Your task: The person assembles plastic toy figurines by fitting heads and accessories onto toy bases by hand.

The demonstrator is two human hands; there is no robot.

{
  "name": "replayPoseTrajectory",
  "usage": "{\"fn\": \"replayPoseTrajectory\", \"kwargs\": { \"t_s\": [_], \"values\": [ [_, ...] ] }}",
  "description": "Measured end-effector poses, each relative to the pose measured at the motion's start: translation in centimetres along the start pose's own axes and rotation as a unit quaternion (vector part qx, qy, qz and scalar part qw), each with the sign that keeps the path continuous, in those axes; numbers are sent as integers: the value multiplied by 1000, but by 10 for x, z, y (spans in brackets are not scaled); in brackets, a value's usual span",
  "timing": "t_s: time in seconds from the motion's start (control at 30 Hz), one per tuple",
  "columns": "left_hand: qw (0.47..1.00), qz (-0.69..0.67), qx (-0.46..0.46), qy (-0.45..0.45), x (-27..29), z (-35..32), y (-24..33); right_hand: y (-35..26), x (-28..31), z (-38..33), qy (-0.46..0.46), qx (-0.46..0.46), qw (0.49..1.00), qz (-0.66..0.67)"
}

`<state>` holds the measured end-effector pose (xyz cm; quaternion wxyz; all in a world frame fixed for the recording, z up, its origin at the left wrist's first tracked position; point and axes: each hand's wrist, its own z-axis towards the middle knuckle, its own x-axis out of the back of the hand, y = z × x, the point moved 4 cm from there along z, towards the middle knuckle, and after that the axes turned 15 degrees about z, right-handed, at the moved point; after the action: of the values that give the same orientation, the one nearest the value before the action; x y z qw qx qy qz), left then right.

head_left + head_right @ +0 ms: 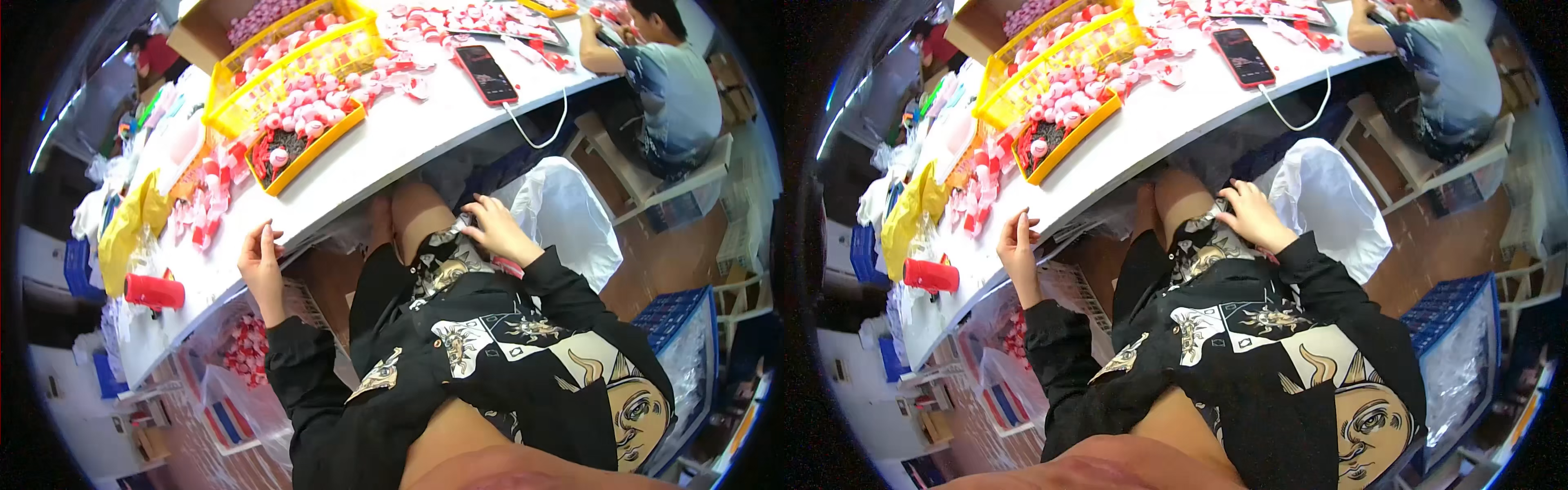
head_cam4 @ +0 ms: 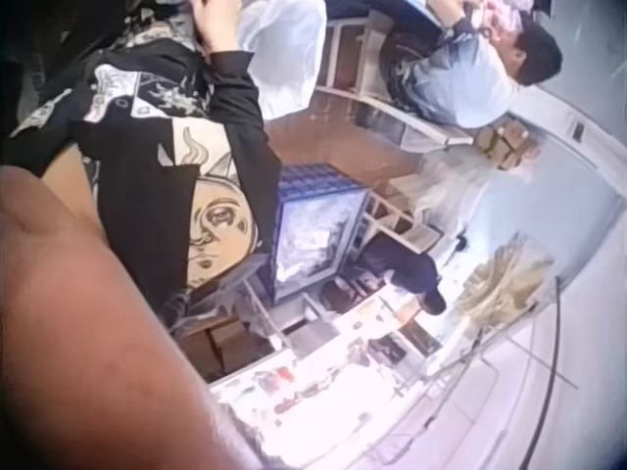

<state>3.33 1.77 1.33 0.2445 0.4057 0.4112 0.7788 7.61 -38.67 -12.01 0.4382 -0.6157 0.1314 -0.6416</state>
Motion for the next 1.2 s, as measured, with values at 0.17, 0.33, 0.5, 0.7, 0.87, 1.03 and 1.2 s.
{"fn": "replayPoseTrajectory", "kwargs": {
  "t_s": [0.17, 0.33, 0.5, 0.7, 0.87, 1.03, 1.2],
  "values": [
    [993, 76, 25, -81, -33, 30, -25, -11, -7, -22, -224, -39, 973, -38],
    [916, 387, -31, 106, -31, 52, -60, -70, -17, 4, -245, 110, 959, 91],
    [891, 438, 11, 120, -48, 45, -48, -105, -56, 36, -413, 99, 900, 94],
    [897, 412, -4, 159, -31, 40, -46, -77, -170, 116, -476, 22, 832, -283],
    [897, 415, 4, 152, -28, 36, -46, 4, -266, 175, -286, 80, 945, -136],
    [908, 395, -4, 137, -44, 43, -39, 99, -289, 146, -386, -61, 905, -167],
    [908, 393, -20, 145, -47, 46, -34, 111, -289, 127, -480, -81, 850, -200]
  ]
}}
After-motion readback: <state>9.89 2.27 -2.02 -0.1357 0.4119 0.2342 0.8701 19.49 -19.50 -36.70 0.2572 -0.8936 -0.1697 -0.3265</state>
